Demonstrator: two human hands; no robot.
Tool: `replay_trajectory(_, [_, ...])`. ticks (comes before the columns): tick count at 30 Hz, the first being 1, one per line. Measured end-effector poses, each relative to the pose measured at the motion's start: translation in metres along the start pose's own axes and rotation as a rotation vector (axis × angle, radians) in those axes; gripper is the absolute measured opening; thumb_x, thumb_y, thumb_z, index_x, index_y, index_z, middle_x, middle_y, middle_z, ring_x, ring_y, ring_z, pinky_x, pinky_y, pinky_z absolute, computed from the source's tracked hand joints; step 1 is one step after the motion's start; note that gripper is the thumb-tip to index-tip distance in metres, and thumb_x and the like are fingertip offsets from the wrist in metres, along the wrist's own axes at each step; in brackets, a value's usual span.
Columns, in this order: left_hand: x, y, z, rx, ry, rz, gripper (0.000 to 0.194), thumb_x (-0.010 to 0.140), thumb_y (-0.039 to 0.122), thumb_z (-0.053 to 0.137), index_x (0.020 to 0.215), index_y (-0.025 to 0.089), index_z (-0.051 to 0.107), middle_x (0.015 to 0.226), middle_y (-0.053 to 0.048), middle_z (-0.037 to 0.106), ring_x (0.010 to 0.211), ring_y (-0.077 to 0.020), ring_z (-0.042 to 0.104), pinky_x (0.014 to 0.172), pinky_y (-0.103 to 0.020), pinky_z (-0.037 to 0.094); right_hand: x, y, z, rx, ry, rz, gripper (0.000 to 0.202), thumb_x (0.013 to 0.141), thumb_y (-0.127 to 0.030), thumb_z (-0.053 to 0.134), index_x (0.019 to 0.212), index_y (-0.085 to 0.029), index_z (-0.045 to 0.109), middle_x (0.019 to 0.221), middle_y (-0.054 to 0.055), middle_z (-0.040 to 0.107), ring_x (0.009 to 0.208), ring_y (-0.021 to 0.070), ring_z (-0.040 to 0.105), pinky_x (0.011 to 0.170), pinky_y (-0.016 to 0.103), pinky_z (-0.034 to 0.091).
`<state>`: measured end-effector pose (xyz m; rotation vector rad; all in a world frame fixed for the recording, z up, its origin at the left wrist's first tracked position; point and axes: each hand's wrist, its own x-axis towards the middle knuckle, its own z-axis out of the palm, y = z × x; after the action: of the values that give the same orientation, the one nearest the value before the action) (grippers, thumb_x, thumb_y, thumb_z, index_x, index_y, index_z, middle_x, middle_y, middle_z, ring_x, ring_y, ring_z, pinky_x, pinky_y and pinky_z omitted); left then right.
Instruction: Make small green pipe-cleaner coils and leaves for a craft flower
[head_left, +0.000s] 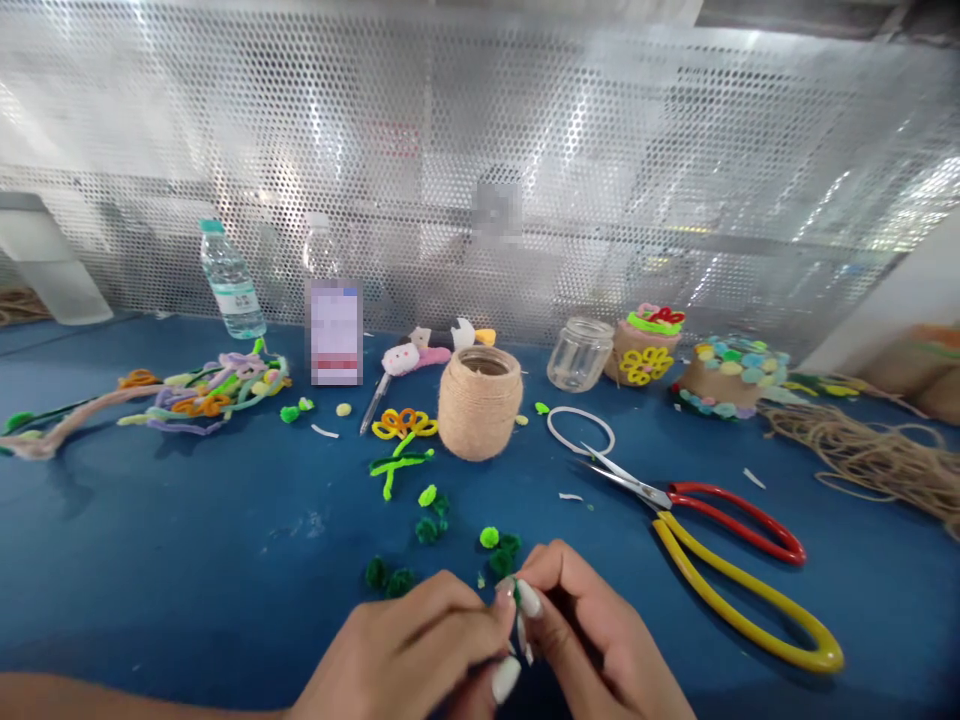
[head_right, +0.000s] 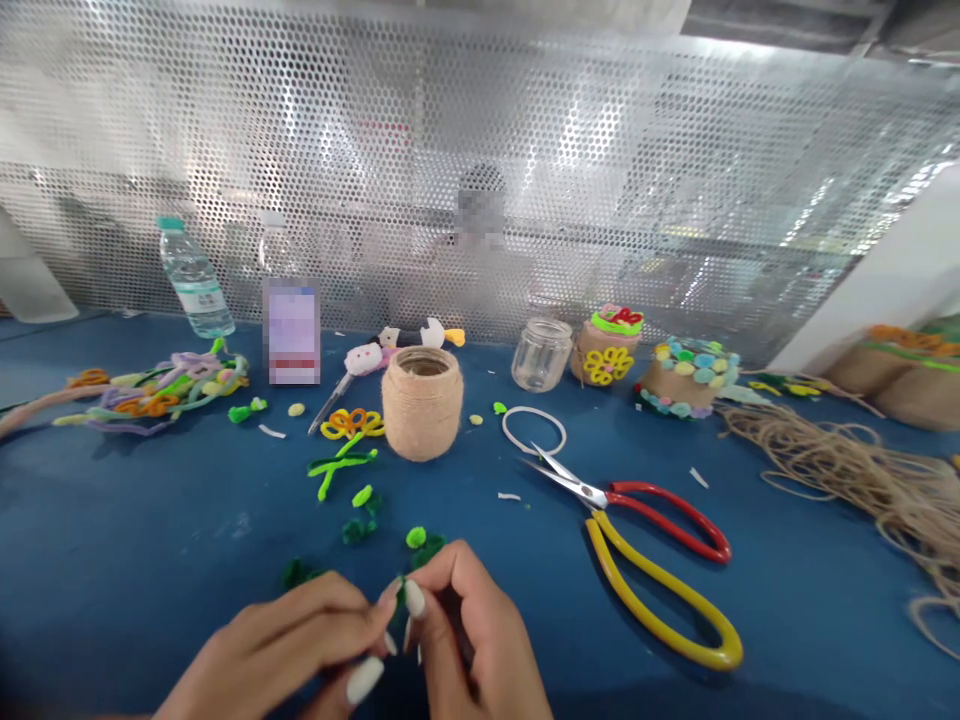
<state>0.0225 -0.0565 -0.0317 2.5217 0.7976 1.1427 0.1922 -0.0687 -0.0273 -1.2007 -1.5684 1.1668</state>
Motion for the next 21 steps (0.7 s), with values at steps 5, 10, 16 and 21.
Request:
replay_trajectory(5, [0.0042, -0.0044, -0.005, -0.175, 0.096, -0.192, 0.01, 0.081, 0.015, 0.06, 0.089, 0.021, 0.061, 0.073, 0.004, 0.061, 0.064, -0.005, 0.059, 0.06, -0.009, 0.048, 0.0026, -0.0005, -0.0033, -0.012, -0.144, 0.054, 0.033, 0.086, -0.05, 0.047, 0.074, -0.019, 0.049, 0.063, -0.002, 0.046, 0.057, 0.0104, 0.04, 0.054, 0.021, 0.034])
replay_trajectory(10, [0.0041, -0.008, -0.0031, -0.195, 0.112, -0.255, 0.007, 0.079, 0.017, 0.064, 0.084, 0.021, 0.063, 0.072, 0.004, 0.061, 0.061, -0.0045, 0.058, 0.057, -0.009, 0.047, 0.0023, -0.0036, -0.0031, 0.017, -0.123, 0.088, 0.036, 0.083, -0.054, 0.048, 0.076, -0.019, 0.051, 0.063, -0.002, 0.045, 0.057, 0.0102, 0.038, 0.052, 0.02, 0.033])
replay_trajectory(16, [0.0045, -0.0092, -0.0031, -0.226, 0.06, -0.254, 0.01, 0.082, 0.014, 0.059, 0.079, 0.022, 0.064, 0.07, 0.004, 0.06, 0.062, -0.0047, 0.058, 0.059, -0.01, 0.046, 0.0027, -0.006, -0.0019, -0.01, -0.095, 0.076, 0.033, 0.083, -0.051, 0.049, 0.075, -0.019, 0.051, 0.063, -0.002, 0.044, 0.056, 0.0105, 0.037, 0.052, 0.021, 0.032])
replay_trajectory(21, [0.0064, -0.0046, -0.0042, -0.213, 0.011, -0.213, 0.017, 0.085, 0.013, 0.051, 0.082, 0.019, 0.066, 0.073, 0.0, 0.059, 0.064, -0.007, 0.057, 0.059, -0.013, 0.047, 0.0003, -0.0036, -0.0006, -0.018, -0.03, 0.049, 0.027, 0.084, -0.044, 0.05, 0.074, -0.019, 0.05, 0.061, -0.002, 0.043, 0.056, 0.0106, 0.036, 0.049, 0.022, 0.03])
